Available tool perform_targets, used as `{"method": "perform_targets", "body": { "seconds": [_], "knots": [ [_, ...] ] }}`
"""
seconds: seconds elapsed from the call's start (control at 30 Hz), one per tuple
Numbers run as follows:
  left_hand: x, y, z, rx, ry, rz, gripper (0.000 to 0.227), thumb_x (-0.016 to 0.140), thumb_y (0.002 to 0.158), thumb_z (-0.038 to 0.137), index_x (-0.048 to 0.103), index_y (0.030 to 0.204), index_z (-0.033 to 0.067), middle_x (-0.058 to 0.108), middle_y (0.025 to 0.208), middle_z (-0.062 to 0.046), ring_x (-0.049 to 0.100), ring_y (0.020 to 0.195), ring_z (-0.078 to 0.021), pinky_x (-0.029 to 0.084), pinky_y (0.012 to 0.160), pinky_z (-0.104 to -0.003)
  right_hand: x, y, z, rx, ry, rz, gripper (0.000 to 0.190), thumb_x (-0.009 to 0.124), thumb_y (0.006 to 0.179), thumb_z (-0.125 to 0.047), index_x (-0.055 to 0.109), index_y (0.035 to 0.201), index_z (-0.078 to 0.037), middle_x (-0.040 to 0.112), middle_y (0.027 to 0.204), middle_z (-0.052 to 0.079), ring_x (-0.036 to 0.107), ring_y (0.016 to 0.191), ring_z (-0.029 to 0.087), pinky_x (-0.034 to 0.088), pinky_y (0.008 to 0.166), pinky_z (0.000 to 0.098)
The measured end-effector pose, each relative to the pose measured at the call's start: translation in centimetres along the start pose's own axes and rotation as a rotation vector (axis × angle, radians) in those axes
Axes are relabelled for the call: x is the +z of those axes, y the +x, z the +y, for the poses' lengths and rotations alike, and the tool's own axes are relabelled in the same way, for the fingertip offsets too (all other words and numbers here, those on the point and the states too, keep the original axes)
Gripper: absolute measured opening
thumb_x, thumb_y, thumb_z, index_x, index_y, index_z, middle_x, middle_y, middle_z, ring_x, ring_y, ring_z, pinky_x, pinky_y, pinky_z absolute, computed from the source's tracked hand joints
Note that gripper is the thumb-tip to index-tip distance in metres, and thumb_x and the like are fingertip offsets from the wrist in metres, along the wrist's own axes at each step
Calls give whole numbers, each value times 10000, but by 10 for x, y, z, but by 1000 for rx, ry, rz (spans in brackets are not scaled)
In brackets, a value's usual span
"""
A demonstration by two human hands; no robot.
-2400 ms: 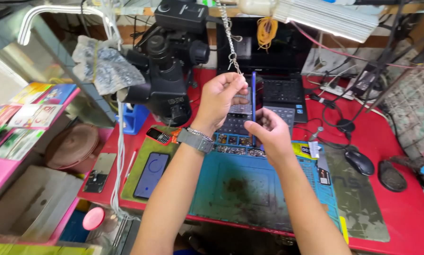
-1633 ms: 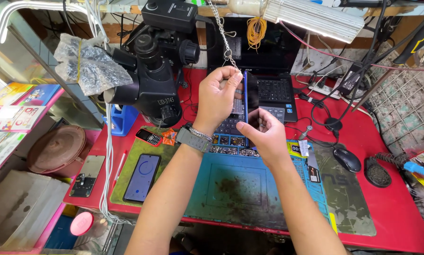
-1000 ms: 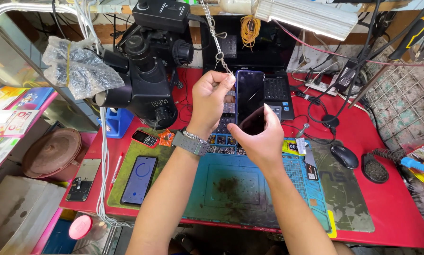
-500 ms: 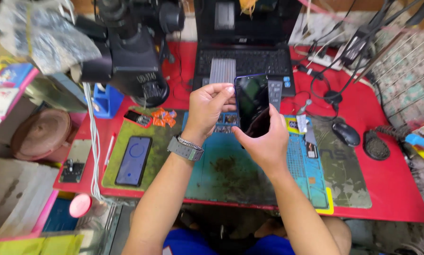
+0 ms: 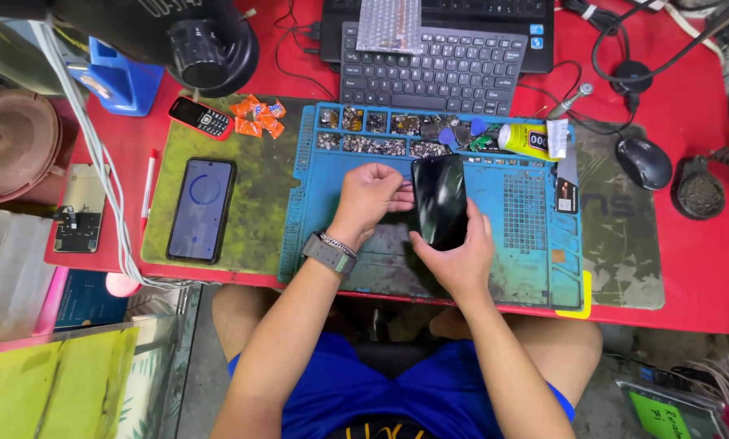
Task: The person disassembles a smartphone by prying open the back cover with a plastic tool. They then use a screwdriver to remove screws from the internal frame and separate the back cover from the main body.
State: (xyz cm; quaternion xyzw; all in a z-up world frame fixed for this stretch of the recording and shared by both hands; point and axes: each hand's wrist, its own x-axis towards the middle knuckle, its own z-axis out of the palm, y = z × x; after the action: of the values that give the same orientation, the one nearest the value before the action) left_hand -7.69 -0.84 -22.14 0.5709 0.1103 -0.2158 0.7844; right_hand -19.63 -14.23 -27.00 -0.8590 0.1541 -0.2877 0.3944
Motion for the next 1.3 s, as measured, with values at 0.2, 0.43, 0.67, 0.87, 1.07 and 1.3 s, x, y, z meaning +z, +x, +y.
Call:
{"method": "perform_targets", "body": {
  "seconds": [0.2, 0.43, 0.67, 0.87, 1.07, 1.3],
  "knots": [
    [-10, 6, -4, -5, -52, -64, 170, 715, 822, 43, 604, 919, -43, 730, 843, -299, 765, 642, -262, 677, 598, -379, 3, -3, -4, 77, -48, -18, 1033, 1004, 539, -353, 561, 1428, -72, 624, 1206, 107, 665, 1138, 352, 542, 967, 473],
    [-24, 1, -7, -15, -147, -166, 168, 672, 933, 57, 522, 972, -9, 718, 995, -324, 770, 794, -324, 672, 671, -417, 1, 0, 1, 45, -29, -38, 1025, 1009, 554, -340, 558, 1432, -64, 623, 1195, 117, 658, 1146, 355, 538, 971, 476],
    [-68, 11, 5, 114, 104, 5, 163, 674, 902, 70, 530, 959, 17, 728, 881, -293, 756, 687, -293, 660, 555, -347, 0, 3, 13, -5, -6, -17, 981, 1020, 556, -323, 601, 1404, -62, 631, 1163, 131, 672, 1108, 368, 537, 962, 456],
    [-128, 25, 6, 331, 1168, 404, 175, 818, 755, 349, 736, 839, 218, 708, 665, 31, 750, 730, -232, 624, 683, -402, 1, 1, 14, -39, 33, -14, 962, 1033, 566, -290, 613, 1398, -52, 622, 1147, 131, 674, 1093, 351, 533, 966, 427],
    [-90, 5, -4, 609, 853, 170, 273, 774, 879, 250, 689, 1121, 154, 661, 807, -76, 723, 740, -242, 614, 615, -396, -3, 7, 15, -124, 139, -82, 972, 1020, 580, -261, 596, 1424, -29, 624, 1158, 185, 660, 1098, 402, 530, 957, 468],
    [-55, 2, -10, 181, 116, -420, 463, 664, 943, 104, 545, 1378, -2, 712, 946, -133, 707, 647, -180, 619, 431, -262, -15, 9, -1, -190, 197, -301, 1049, 1039, 518, -215, 605, 1470, -136, 666, 1232, 116, 689, 1150, 327, 565, 976, 447]
  ]
}}
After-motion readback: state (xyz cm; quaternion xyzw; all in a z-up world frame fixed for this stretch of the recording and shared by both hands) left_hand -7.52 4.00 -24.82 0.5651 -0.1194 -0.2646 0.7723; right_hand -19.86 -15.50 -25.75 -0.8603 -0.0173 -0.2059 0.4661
